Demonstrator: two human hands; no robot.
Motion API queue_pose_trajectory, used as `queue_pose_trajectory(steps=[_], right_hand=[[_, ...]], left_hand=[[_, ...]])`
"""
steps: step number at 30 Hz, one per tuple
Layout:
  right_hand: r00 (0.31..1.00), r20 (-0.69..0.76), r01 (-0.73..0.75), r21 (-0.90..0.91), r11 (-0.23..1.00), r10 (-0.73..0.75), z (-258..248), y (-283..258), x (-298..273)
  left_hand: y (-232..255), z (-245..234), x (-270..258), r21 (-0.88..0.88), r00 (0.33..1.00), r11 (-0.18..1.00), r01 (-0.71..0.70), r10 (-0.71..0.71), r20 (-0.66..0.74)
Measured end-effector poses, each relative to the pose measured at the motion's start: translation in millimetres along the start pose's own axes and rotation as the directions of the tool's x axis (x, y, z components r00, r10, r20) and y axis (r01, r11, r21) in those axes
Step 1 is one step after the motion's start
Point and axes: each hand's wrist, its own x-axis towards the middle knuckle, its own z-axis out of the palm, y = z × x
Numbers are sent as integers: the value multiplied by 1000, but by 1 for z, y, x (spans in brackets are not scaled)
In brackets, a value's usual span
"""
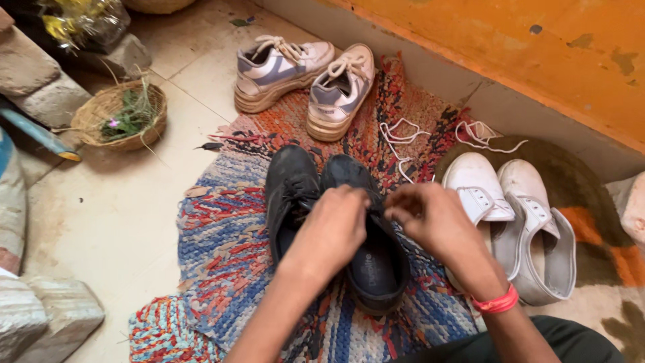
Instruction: The person unlaces a pair of white shoes, then unlaces a pair of black shoes, and finally relaces the black shoes. The white shoes remain unlaced by the end of the clip.
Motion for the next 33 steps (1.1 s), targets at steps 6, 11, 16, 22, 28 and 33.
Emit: queue_pose_trajectory(steps=[6, 11, 16, 22, 28, 33], right_hand=[[1000, -4, 28, 39, 999, -28, -2, -4, 2], [999, 41, -23, 219, 975, 14, 7, 10, 8], [998, 61, -33, 412, 911, 9, 15, 30, 14], [981, 116, -190, 685, 704, 153, 25, 46, 19], [986, 167, -131, 650, 748, 28, 23, 62, 20], [954, 282, -265, 633, 727, 103, 17, 61, 22]], left_hand=[[-5, -17, 5, -125, 990, 983, 131, -124, 62], [6, -25, 7, -31, 986, 993, 117, -112, 122], [10, -28, 9, -37, 981, 989, 143, -137, 138], [2, -25, 6, -103, 983, 985, 139, -125, 132], [3, -20, 2, -94, 1000, 996, 7, -7, 1], [4, -25, 7, -144, 969, 966, 213, -190, 159]])
